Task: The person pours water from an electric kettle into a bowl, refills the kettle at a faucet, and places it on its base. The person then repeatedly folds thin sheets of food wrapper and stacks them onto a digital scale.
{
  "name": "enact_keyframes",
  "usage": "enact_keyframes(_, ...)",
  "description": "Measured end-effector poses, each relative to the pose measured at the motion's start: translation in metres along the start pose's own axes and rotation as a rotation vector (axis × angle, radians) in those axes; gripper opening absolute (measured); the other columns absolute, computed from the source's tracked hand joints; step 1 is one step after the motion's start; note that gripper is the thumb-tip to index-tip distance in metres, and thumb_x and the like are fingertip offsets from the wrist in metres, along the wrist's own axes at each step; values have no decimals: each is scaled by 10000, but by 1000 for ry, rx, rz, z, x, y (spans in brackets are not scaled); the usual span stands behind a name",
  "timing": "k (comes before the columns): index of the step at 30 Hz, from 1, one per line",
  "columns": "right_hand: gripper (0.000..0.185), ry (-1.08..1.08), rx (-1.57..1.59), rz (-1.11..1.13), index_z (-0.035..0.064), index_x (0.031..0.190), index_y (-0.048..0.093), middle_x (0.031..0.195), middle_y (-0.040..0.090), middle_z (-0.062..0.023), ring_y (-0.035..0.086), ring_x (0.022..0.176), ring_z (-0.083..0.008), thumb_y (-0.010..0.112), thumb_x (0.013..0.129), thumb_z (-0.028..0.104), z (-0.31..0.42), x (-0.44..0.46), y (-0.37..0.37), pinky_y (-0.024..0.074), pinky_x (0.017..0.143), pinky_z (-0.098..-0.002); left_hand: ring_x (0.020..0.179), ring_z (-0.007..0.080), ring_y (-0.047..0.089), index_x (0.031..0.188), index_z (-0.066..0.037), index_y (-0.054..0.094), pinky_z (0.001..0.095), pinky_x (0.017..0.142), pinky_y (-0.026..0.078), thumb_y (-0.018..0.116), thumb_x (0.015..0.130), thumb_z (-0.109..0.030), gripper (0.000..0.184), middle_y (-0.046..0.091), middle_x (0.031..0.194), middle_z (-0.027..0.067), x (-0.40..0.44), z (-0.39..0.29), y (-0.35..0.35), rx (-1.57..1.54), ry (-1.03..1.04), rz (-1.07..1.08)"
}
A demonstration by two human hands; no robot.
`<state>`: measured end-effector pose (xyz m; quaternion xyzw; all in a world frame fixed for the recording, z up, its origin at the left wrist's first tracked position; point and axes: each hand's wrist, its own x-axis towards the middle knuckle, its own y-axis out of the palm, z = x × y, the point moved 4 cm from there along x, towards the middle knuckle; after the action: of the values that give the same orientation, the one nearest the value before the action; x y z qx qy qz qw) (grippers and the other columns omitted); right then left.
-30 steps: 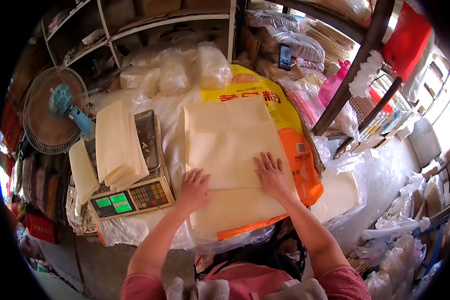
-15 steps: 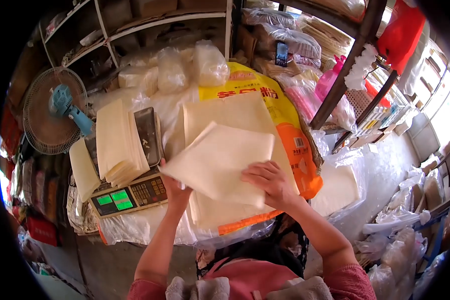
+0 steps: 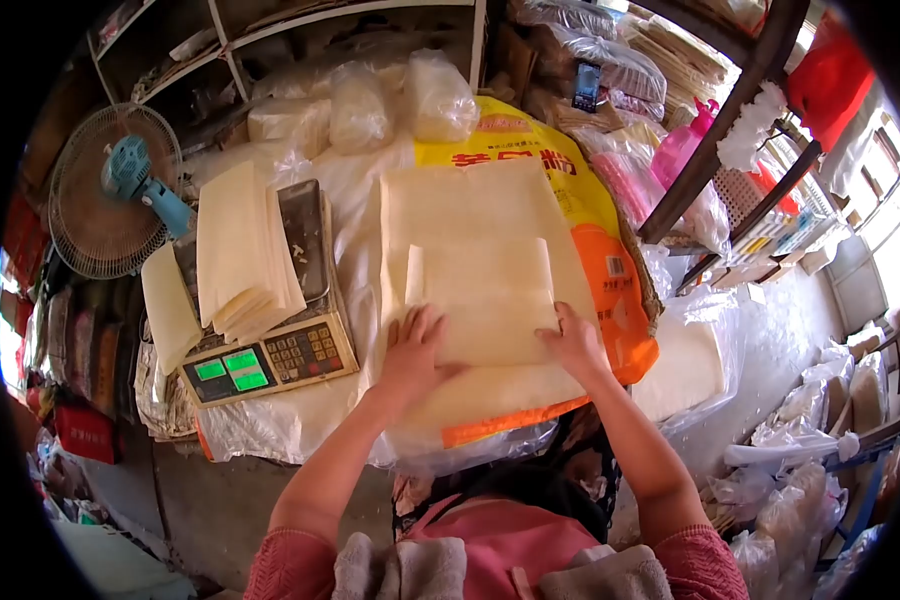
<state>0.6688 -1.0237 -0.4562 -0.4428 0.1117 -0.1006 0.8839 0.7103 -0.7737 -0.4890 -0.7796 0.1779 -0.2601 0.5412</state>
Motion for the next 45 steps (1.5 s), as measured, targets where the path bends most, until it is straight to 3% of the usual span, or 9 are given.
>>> enact_keyframes(6, 840, -460, -432, 176, 136, 1416, 283, 1468, 262, -158, 169, 1389, -315, 714, 724, 339, 19, -9, -1, 200, 1109, -464, 1215, 317, 435, 1246, -39, 495, 438, 1041, 319, 709, 716, -422, 688, 474, 1277, 188, 8, 15, 1, 109, 233, 16)
enact_keyframes(13, 486, -362, 90, 221, 98, 1210, 535, 1092, 591, -148, 560, 1035, -277, 632, 818, 368, -25, 7, -21, 443, 860, -375, 803, 274, 652, 1003, -18, 621, 397, 920, 448, 712, 727, -185, 336, 675, 825, 100, 24, 45, -33, -1164, -427, 36)
enact_keyframes(16, 415, -22, 184, 30, 72, 1135, 563, 702, 627, -123, 613, 676, -293, 586, 865, 388, -30, 28, -9, 448, 597, -413, 1050, 283, 566, 1207, -38, 514, 392, 912, 447, 702, 765, -192, 504, 564, 1168, 164, 51, 38, -27, -709, -496, -168)
enact_keyframes(22, 555, -58, -251, -144, 93, 1342, 399, 1154, 574, -153, 596, 954, -298, 549, 886, 370, 6, 48, -13, 466, 777, -446, 1370, 270, 220, 1398, -130, 355, 529, 1082, 176, 522, 832, -566, 734, 269, 1472, 121, 76, 22, 35, 6, -214, 0)
enact_keyframes(25, 607, -625, -496, -347, 102, 1402, 304, 1372, 392, -156, 447, 1181, -324, 518, 896, 360, 20, 44, 0, 346, 976, -531, 1367, 279, 221, 1382, -121, 375, 521, 1079, 191, 554, 823, -536, 718, 251, 1476, 132, 74, 21, 39, 41, -178, -69)
enact_keyframes(28, 591, -514, -492, -259, 97, 1389, 335, 1436, 309, -145, 290, 1307, -329, 503, 899, 381, -2, 47, 30, 207, 1053, -583, 1373, 294, 206, 1405, -103, 320, 497, 1087, 192, 609, 815, -457, 746, 234, 1475, 160, 77, 29, 38, -90, -214, -14)
enact_keyframes(31, 579, -288, -501, -169, 87, 1370, 365, 1410, 355, -155, 342, 1279, -335, 497, 901, 401, 22, 22, 25, 242, 1035, -573, 1377, 295, 192, 1423, -72, 257, 439, 1093, 208, 676, 786, -343, 810, 220, 1471, 186, 47, 15, 19, -568, -359, -543)
enact_keyframes(36, 553, -518, -287, -15, 38, 1326, 413, 1296, 479, -178, 402, 1226, -336, 537, 894, 361, 52, -51, 57, 292, 1027, -500, 1238, 168, 395, 1438, -43, 231, 290, 990, 358, 585, 694, 30, 828, 429, 1347, 79, 4, -4, 17, -1451, -669, -221)
enact_keyframes(45, 531, -507, -4, 131, -3, 1317, 407, 1299, 469, -229, 439, 1201, -388, 584, 874, 230, 31, -41, 31, 340, 1018, -445, 1130, 187, 523, 1419, -25, 292, 295, 944, 441, 585, 660, 99, 823, 476, 1317, 121, -16, 130, -248, -1172, -330, -748)
